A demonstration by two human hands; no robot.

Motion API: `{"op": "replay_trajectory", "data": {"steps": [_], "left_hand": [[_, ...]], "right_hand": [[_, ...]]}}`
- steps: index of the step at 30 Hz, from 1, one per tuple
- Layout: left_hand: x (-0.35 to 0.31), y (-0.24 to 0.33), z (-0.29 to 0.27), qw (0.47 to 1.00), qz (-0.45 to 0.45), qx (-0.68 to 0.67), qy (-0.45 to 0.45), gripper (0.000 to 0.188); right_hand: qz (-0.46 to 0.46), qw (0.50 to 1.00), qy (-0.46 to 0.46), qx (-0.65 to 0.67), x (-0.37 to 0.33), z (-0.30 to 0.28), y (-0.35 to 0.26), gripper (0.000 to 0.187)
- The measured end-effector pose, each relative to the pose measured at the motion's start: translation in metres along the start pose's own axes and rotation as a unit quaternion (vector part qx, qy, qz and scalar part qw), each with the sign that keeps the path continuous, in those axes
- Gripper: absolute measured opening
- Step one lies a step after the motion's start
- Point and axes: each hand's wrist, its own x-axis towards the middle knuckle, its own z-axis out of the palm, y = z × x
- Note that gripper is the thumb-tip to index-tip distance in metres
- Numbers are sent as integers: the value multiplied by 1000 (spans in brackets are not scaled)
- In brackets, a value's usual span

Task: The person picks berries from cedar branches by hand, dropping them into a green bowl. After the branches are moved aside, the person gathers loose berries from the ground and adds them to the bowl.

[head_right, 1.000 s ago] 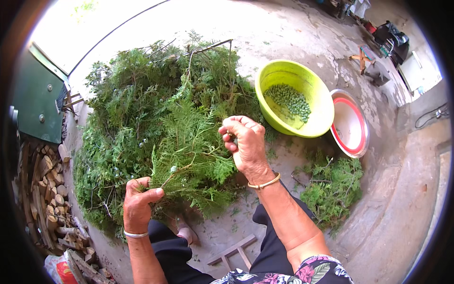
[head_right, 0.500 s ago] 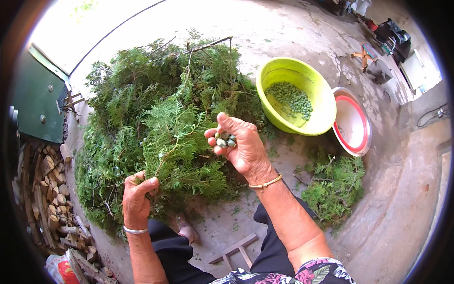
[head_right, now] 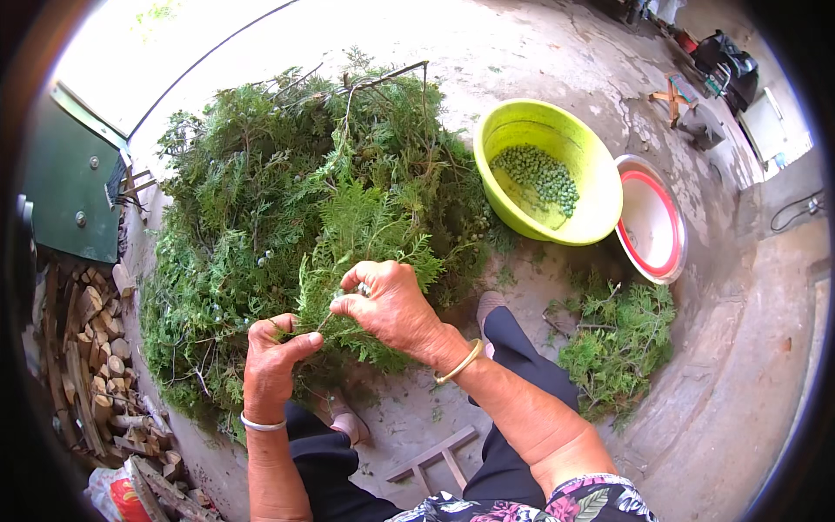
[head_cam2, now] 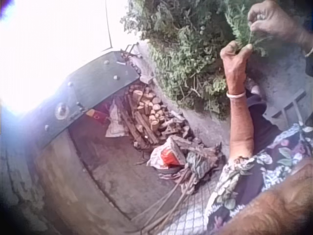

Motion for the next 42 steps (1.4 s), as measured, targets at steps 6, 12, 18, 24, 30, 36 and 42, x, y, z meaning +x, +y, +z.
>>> {"op": "replay_trajectory", "data": {"steps": [6,12,18,24,30,36,42], "left_hand": [[0,-2,-1,999,14,40,-21,6],[-1,-12,-6,997,26,76,-3,7],[-1,-9,-7,990,-2,136,-22,14],[-9,-8,-7,996,-17,-18,83,40],[-4,-15,-14,988,18,-11,152,38],[9,-19,-37,979,51,-180,81,41],[13,-17,-42,971,59,-224,53,11]], "right_hand": [[-2,999,-26,-32,-2,-3,-2,26],[-104,992,-9,-68,-3,2,2,21],[-83,993,-25,-79,-5,-3,-5,14],[97,972,-91,192,-4,-3,-8,17],[146,847,-62,507,5,-34,-9,11],[271,800,-21,535,-6,-22,-2,16],[155,783,97,595,3,-116,16,9]]}}
